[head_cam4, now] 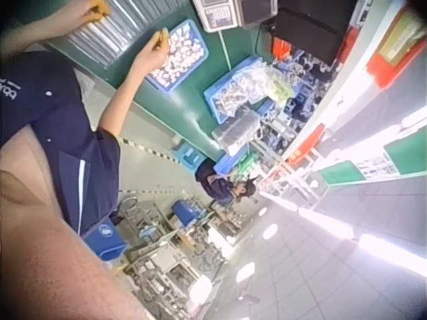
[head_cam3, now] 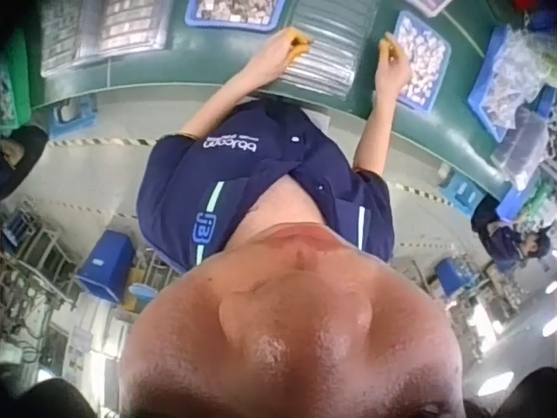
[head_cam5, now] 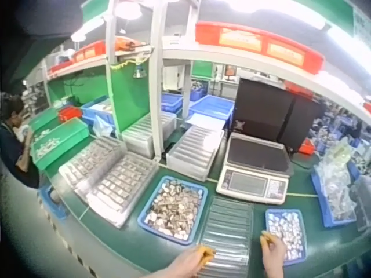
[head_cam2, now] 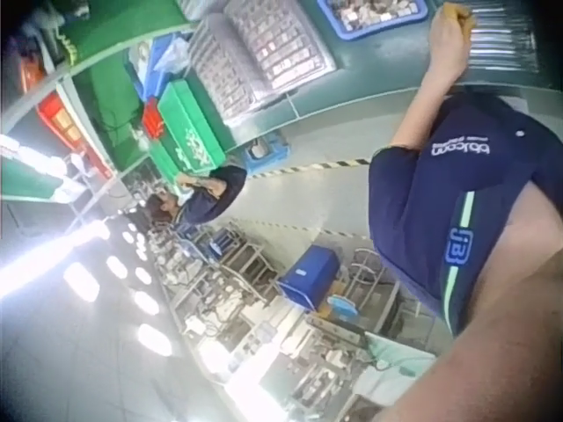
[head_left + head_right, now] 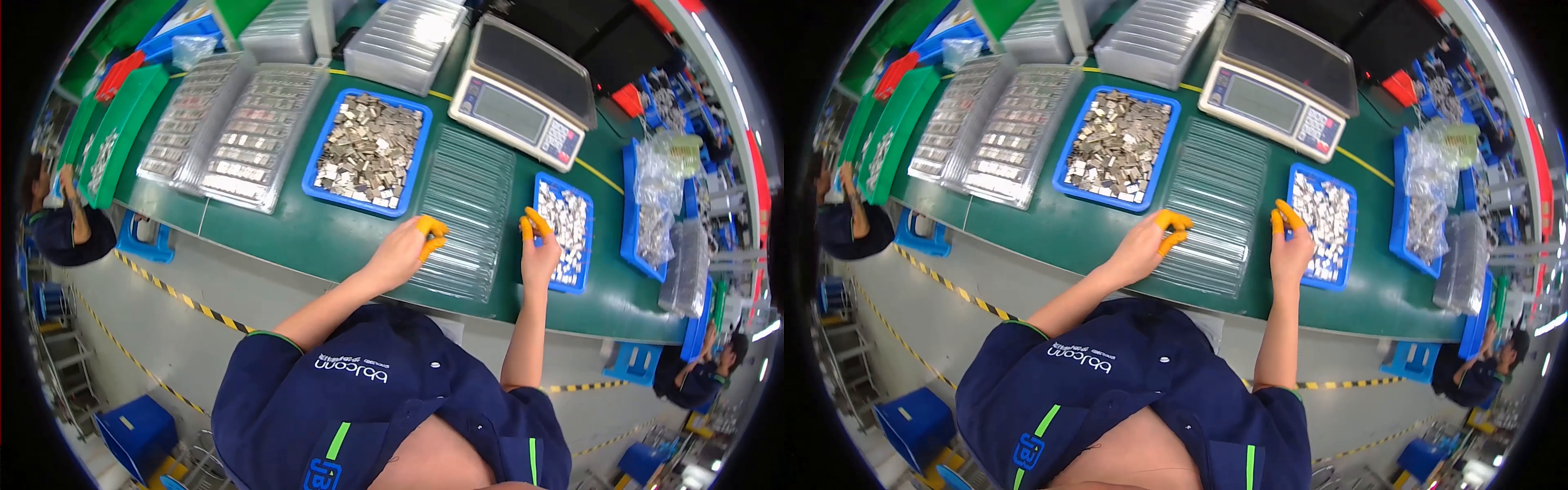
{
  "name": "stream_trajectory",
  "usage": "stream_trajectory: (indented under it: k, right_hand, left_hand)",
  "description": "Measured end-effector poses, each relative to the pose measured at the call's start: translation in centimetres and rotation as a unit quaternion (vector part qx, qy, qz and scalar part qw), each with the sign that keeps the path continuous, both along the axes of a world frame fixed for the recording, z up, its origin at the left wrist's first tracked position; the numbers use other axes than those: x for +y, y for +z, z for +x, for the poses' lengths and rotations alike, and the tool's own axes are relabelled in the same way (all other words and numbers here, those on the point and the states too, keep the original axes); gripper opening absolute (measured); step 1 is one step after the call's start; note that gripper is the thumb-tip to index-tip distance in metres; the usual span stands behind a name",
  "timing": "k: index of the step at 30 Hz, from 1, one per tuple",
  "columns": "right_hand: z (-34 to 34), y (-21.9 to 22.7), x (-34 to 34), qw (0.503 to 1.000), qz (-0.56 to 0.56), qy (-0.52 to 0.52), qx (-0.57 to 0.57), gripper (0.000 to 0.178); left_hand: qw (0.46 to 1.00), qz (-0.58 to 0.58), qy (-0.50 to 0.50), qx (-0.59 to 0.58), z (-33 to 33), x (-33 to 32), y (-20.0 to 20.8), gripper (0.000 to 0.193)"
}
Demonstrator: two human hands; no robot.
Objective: The person assembles electronic components by hand using parts from trays and places the assembled units into a slotted plastic tray. They then stack the filled tray, pour additional components from a plastic bag into a tray, position a new empty slotted tray, and assemble more components.
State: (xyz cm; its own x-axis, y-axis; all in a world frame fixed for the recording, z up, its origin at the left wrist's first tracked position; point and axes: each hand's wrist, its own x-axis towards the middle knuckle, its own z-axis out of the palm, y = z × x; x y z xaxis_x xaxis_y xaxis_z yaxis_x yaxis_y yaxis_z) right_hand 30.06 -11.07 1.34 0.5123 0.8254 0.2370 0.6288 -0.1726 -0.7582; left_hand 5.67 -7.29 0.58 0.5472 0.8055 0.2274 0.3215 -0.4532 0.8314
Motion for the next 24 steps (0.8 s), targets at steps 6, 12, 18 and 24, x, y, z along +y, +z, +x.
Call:
stream_trajectory:
  k: [6,12,18,24]
  right_hand:
    - [0.7,-0.9,0.0,0.99,0.03,0.003,-0.141,0.024]
    - [1.5,-0.9,0.1,0.978,-0.011,-0.022,-0.208,0.025]
    - [1.5,0.1,1.4,0.983,0.04,-0.041,-0.175,0.039]
    - [-2.6,3.2,4.9,0.992,0.093,0.085,0.022,0.034]
  left_hand:
    - [0.996,-0.04,0.059,-0.049,-0.7,-1.1,-0.9,0.016]
    - [0.998,0.036,0.046,0.011,0.4,-0.8,-1.4,0.02]
    - [0.993,0.087,0.061,0.055,0.9,-1.2,-1.2,0.02]
    - [0.952,-0.156,0.082,-0.249,1.0,0.6,-0.2,0.012]
